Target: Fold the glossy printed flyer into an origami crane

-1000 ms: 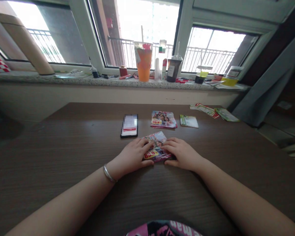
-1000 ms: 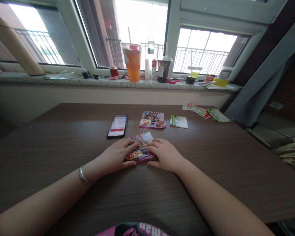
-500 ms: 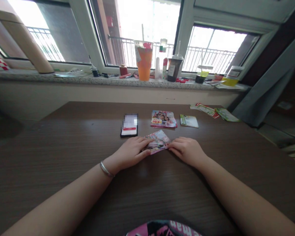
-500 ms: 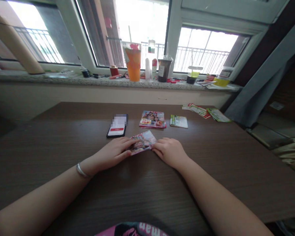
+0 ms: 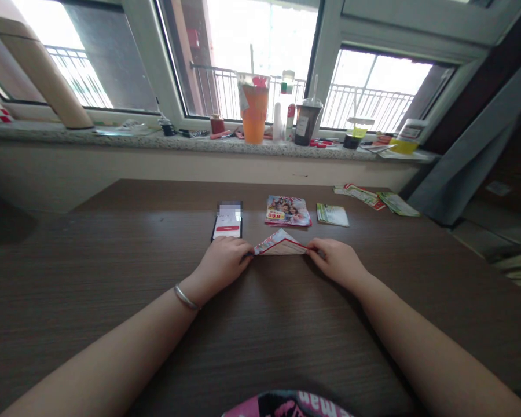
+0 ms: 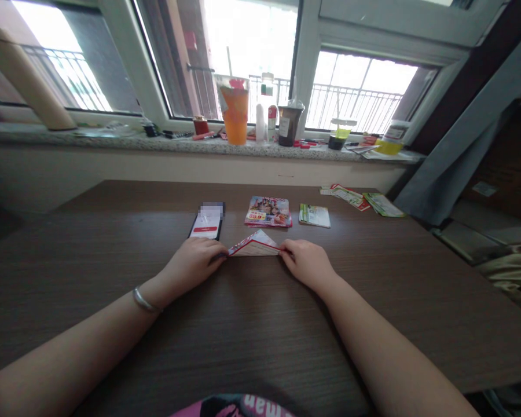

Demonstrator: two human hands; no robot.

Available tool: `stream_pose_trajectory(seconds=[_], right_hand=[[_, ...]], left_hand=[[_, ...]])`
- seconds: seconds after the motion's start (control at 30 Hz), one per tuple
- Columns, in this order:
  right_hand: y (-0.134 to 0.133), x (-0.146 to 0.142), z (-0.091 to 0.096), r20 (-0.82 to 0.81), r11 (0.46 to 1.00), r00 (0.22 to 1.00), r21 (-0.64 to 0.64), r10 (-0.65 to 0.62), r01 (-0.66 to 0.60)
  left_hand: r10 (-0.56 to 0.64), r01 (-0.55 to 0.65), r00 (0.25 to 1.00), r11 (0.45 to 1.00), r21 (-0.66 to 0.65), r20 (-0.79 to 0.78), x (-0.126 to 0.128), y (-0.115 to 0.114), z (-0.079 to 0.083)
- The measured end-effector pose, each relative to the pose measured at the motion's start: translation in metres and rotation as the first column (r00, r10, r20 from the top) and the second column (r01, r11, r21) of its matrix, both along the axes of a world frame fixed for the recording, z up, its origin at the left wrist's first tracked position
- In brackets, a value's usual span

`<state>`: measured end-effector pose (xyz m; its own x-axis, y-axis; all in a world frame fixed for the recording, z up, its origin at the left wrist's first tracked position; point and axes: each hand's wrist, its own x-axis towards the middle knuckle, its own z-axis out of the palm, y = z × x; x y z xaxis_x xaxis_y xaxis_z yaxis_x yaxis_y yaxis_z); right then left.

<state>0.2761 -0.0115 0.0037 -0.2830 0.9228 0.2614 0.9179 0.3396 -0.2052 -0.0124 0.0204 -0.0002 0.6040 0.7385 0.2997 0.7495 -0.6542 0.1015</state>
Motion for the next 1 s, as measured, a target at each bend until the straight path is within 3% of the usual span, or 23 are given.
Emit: stream_pose_trajectory(seconds=[0.1, 0.2, 0.3, 0.43, 0.5, 0.6, 0.73, 0.87, 1.0], right_hand=[[0.001, 0.0, 0.001, -0.188, 0.999, 0.982, -0.035, -0.019, 0.013], [0.003, 0.0, 0.0, -0.407, 0.998, 0.913, -0.063, -0.031, 0.006], [0.007, 0.001, -0.005, -0.58, 0.998, 0.814, -0.069, -0.029, -0.013], [0.012, 0.002, -0.012, -0.778, 0.995, 0.628, -0.068, -0.01, -0.069], [0.013, 0.002, -0.013, -0.807, 0.994, 0.59, -0.077, -0.015, -0.08], [0.013, 0.002, -0.013, -0.799, 0.989, 0.599, -0.124, -0.055, -0.075], [0.014, 0.002, -0.016, -0.773, 0.987, 0.633, -0.135, -0.048, -0.09], [0.017, 0.003, -0.021, -0.609, 0.989, 0.793, -0.129, -0.023, -0.07], [0.018, 0.002, -0.026, -0.381, 0.986, 0.922, -0.12, 0.061, -0.115]], left_hand=[[0.051, -0.048, 0.994, 0.999, -0.023, 0.097, -0.001, 0.0, 0.002], [0.09, -0.042, 0.954, 0.985, -0.166, 0.288, 0.0, 0.0, 0.002], [0.178, -0.027, 0.862, 0.951, -0.309, 0.474, 0.002, 0.0, 0.001], [0.263, 0.011, 0.736, 0.917, -0.4, 0.623, 0.005, 0.001, 0.001], [0.275, 0.062, 0.683, 0.901, -0.429, 0.676, 0.006, 0.002, 0.0], [0.274, 0.079, 0.668, 0.898, -0.433, 0.691, 0.004, 0.005, -0.002], [0.249, -0.07, 0.814, 0.939, -0.338, 0.525, 0.002, 0.003, -0.002], [0.162, -0.125, 0.951, 0.981, -0.149, 0.265, 0.002, -0.003, 0.002], [0.098, -0.088, 0.988, 0.992, -0.09, 0.12, 0.003, -0.003, 0.001]])
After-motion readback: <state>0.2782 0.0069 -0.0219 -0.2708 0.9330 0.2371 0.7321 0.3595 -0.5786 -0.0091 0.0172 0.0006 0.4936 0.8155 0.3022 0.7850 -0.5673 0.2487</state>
